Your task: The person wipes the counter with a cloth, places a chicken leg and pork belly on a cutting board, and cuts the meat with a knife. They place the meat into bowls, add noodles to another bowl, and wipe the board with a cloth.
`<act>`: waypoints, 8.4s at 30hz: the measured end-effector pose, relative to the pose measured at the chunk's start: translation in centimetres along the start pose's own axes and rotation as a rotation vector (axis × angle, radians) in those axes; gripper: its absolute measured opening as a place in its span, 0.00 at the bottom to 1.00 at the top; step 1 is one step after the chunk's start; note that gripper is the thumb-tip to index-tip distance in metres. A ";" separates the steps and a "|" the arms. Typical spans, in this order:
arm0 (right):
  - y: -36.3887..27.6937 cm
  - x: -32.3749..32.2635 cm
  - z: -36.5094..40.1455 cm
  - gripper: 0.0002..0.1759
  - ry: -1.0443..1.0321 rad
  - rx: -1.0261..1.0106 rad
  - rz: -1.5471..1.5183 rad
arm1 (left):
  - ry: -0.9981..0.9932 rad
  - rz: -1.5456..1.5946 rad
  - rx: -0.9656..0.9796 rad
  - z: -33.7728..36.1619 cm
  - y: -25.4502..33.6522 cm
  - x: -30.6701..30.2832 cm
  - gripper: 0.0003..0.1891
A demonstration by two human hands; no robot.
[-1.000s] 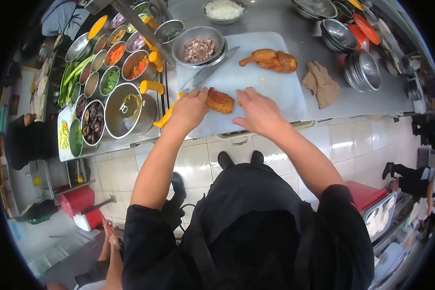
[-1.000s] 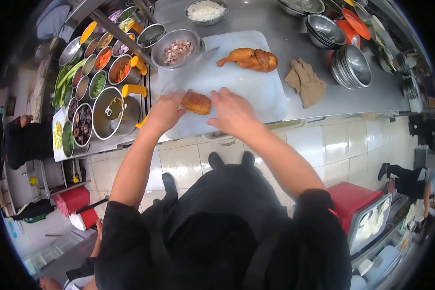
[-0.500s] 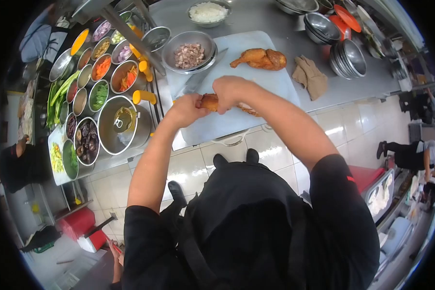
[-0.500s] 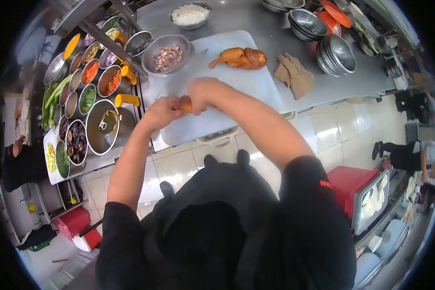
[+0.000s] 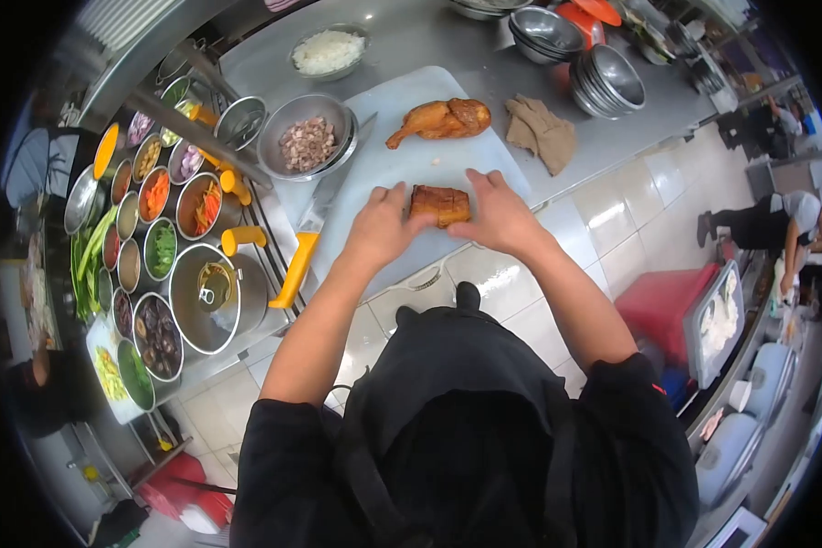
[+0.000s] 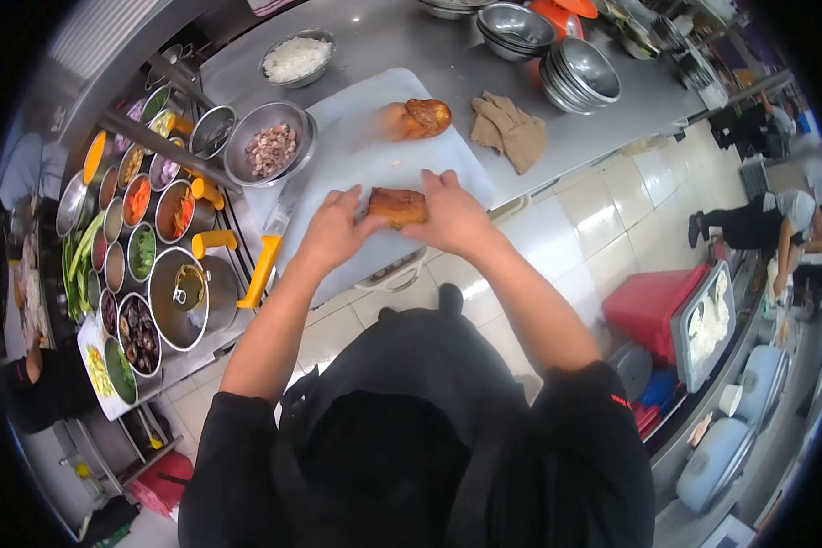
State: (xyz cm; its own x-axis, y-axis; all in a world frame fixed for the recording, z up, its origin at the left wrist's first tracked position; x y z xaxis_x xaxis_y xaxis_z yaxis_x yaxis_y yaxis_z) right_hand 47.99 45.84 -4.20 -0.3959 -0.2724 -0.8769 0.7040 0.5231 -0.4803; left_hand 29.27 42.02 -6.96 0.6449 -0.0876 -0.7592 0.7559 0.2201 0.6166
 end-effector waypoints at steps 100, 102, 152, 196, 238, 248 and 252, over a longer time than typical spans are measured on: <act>57.5 -35.0 115.2 0.27 1.688 1.889 0.355 | -1.293 -0.333 1.097 48.8 107.7 104.7 0.23; 55.9 -33.2 113.2 0.26 1.839 1.860 0.288 | -1.360 -0.318 0.980 46.6 108.4 100.2 0.20; 73.5 -34.7 105.3 0.43 0.688 1.857 0.782 | -0.702 -0.039 0.704 -20.5 117.1 101.5 0.31; 115.2 -42.3 59.0 0.30 -0.088 1.497 -0.139 | 0.002 1.022 -0.446 -105.4 78.9 38.5 0.37; 110.0 -40.8 56.8 0.24 0.129 1.577 -0.237 | 0.075 0.978 -0.414 -105.8 81.4 37.5 0.20; 116.8 -36.0 56.3 0.26 0.138 1.402 -0.324 | 0.118 0.831 -0.166 -92.0 84.4 29.5 0.18; 120.3 -36.9 52.1 0.27 0.304 1.334 -0.428 | -0.089 0.781 -0.079 -80.5 86.5 29.3 0.16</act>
State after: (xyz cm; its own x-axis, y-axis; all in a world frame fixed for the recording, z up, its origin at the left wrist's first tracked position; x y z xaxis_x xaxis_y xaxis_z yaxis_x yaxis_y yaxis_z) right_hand 178.00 76.77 -30.48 -0.7039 0.0568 -0.7080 0.4503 -0.7352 -0.5066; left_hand 104.44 136.69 7.32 0.9949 0.0444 -0.0909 0.0722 0.3177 0.9454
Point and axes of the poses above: each hand's wrist, its own z-axis away from the middle knuckle, its own x-axis out of the palm, y = z × x, the point moved 6 cm from there along -z, towards the middle knuckle, and after that the axes turned 11 degrees about -x, right-handed, at the moved point
